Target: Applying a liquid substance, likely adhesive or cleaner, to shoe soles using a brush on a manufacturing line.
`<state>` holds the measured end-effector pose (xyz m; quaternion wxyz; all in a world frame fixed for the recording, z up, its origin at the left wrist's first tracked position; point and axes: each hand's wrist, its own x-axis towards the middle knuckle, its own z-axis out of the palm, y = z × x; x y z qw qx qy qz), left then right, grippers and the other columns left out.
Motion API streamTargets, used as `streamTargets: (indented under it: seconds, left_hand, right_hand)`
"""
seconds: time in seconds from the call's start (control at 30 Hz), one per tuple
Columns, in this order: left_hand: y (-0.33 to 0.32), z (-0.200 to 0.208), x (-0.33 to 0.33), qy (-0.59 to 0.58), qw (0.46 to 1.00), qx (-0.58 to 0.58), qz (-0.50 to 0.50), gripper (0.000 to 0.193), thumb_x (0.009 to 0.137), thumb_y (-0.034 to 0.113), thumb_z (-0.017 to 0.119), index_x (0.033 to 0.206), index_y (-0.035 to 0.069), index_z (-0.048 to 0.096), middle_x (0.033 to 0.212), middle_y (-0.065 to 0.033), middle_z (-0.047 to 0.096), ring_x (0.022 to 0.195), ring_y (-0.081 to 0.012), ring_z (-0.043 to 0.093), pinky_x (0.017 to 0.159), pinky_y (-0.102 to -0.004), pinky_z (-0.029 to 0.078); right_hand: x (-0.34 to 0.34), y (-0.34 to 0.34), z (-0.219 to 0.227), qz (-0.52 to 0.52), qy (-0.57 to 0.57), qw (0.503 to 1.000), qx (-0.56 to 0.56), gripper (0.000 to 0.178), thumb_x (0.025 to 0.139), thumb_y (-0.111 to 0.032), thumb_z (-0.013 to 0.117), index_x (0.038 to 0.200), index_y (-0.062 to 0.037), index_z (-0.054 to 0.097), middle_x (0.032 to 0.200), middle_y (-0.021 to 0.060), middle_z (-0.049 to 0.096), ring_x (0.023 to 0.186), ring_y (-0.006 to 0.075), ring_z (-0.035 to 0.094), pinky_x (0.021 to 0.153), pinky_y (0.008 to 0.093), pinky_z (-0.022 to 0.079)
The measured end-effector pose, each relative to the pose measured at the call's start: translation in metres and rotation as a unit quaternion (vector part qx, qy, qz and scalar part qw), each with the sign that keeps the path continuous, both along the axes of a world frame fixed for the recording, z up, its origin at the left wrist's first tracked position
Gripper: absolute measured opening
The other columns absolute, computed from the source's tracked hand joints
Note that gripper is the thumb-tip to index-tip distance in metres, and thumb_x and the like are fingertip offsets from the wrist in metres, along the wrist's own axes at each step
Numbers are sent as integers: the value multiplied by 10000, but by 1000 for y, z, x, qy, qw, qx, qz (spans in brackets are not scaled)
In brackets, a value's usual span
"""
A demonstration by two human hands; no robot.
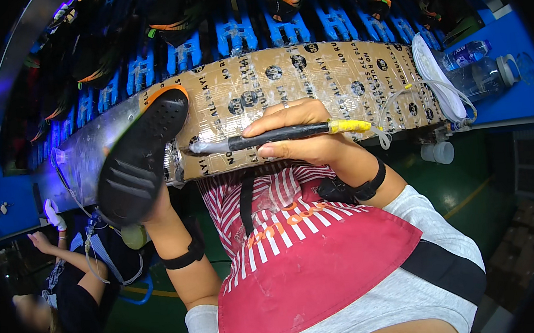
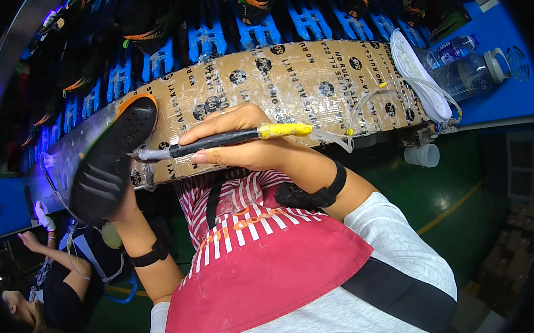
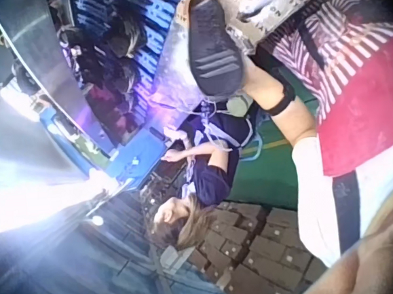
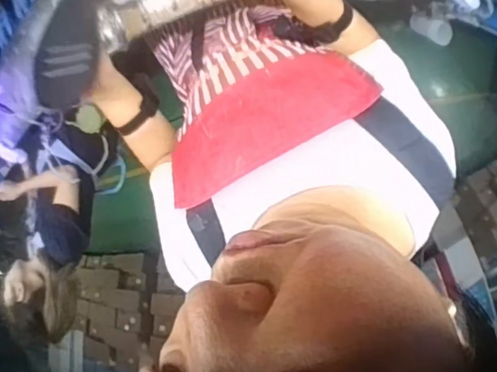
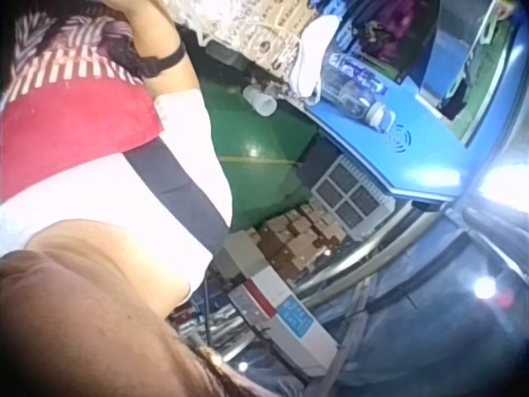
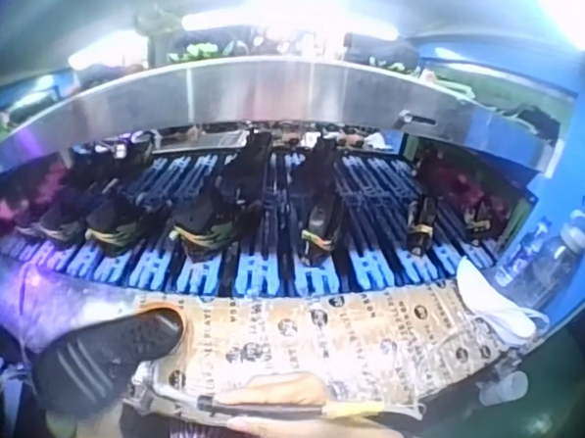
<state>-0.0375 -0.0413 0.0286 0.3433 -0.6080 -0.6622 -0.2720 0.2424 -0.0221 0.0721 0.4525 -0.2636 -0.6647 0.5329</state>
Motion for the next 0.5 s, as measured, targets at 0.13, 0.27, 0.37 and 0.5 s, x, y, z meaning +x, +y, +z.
streamTargets:
  seconds: [0.13,0.27,0.37,0.5]
  left_hand:
    - [-23,-12,-7,-94,976,-158,-114,577,795,284,671,1260,14,462,1189,-135,550,1094,-258,526,923,-365,413]
    - [-40,-39,-3,290,921,-261,18,744,888,503,437,1418,40,196,1451,-176,239,1316,-364,268,1025,-597,258]
    - [-72,-44,12,910,-60,129,389,896,820,642,441,1423,37,168,1421,-271,218,1285,-466,258,953,-631,328]
    - [-83,-56,32,904,155,149,371,864,825,581,504,1419,50,170,1416,-288,199,1250,-462,296,952,-614,344]
  right_hand:
    - [1,-2,-1,-46,1,999,-25,254,751,-81,705,992,-9,666,826,85,675,724,101,613,641,223,475]
    - [-1,-5,-3,-84,-10,990,-116,241,775,-86,687,996,4,659,811,57,659,697,63,578,613,198,453]
    - [-5,-4,-5,-109,5,988,-104,237,780,-55,673,1009,5,655,858,73,670,716,66,598,627,188,468]
    - [-17,-5,-7,-112,13,984,-138,202,774,-111,676,943,-1,668,772,50,653,673,64,568,594,213,443]
